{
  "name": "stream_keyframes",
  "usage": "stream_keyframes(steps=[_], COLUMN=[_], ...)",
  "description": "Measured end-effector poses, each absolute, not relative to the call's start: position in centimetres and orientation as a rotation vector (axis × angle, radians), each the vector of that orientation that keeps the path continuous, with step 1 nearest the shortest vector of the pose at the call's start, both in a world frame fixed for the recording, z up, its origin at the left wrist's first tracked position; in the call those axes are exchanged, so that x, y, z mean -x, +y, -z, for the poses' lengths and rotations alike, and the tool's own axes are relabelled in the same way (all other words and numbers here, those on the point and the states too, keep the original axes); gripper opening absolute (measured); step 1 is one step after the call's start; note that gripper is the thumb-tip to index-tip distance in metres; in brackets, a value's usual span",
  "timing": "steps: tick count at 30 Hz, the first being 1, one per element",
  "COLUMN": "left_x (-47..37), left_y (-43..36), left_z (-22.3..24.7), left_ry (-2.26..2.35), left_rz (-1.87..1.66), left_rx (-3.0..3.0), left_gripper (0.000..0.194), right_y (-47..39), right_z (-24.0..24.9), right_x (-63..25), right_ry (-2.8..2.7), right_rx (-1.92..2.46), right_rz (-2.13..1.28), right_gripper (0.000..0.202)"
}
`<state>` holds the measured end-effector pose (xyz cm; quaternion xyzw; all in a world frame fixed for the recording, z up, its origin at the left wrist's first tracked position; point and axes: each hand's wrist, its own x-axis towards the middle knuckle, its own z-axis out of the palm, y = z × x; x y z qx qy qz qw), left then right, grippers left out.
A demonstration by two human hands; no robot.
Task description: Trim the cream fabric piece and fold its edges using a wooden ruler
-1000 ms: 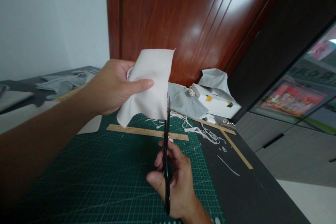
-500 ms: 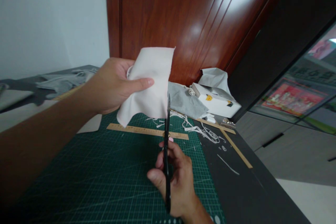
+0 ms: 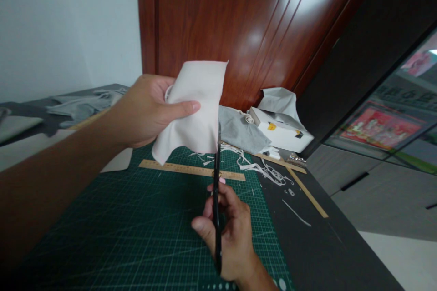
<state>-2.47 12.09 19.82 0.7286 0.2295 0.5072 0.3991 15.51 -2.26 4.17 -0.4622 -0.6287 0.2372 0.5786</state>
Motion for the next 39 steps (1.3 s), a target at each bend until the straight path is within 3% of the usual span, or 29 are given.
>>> stream_keyframes(steps=[18,39], left_x=[2.25,2.12], left_y=[12.31,12.22], left_z=[-19.85,-19.81], left_ry=[0.615,0.626], left_rz=[-1.375,-1.417], left_rx=[-2.005,-2.007], left_gripper=[0.007,0.007], right_y=[-2.37,-2.33], right_z=[-4.32,-4.91], right_x=[-15.55,-15.32], right_ry=[-1.535,-1.552], right_rx=[1.121,1.163], right_rz=[-0.444,-0.360], right_gripper=[0.040,0.032])
